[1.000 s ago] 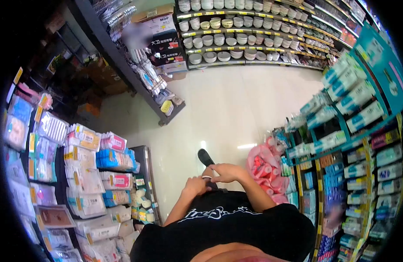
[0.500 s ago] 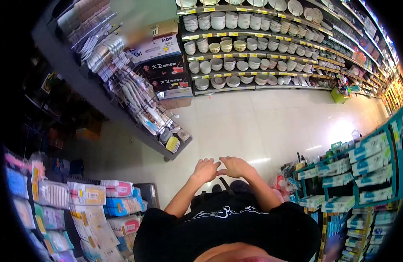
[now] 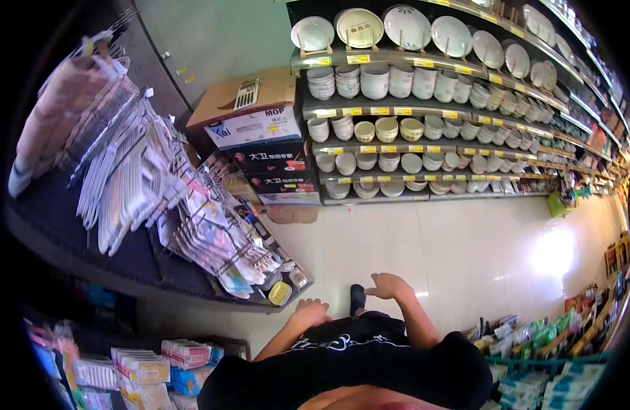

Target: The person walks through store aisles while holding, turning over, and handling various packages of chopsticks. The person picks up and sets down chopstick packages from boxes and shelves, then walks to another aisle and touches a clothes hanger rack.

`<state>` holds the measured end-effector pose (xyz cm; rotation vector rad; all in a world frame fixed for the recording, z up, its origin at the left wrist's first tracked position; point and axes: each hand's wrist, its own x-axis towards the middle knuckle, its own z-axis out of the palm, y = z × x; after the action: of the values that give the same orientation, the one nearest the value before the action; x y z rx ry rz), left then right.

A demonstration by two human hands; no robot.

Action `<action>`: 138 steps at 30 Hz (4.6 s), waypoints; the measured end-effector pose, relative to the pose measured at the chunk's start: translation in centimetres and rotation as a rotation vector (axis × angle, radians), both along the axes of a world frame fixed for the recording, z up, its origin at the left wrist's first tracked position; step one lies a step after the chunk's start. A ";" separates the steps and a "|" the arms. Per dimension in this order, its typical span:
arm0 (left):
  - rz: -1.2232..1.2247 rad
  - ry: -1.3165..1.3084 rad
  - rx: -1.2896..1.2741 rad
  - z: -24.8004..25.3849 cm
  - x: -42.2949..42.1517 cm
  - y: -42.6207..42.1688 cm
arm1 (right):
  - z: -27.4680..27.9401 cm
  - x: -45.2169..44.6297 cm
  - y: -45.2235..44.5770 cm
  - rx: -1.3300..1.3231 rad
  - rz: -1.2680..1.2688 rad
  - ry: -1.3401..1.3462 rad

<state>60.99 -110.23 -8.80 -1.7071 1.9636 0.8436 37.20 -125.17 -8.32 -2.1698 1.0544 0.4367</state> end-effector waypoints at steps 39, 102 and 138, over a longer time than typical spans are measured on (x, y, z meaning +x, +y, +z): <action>1.055 -0.113 -1.172 13.0 53.2 -61.4 | 11.5 60.3 -56.2 0.611 -0.357 -1.123; 2.446 0.465 -2.127 12.0 -29.3 2.4 | 9.0 13.0 8.7 1.590 1.350 -0.067; 2.469 -0.265 -2.452 10.7 -30.6 61.1 | 11.6 14.9 77.3 1.695 1.861 0.267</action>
<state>30.41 -49.08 1.87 1.2583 0.8147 1.0230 52.07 -47.90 3.30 -0.7368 -1.3086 1.5397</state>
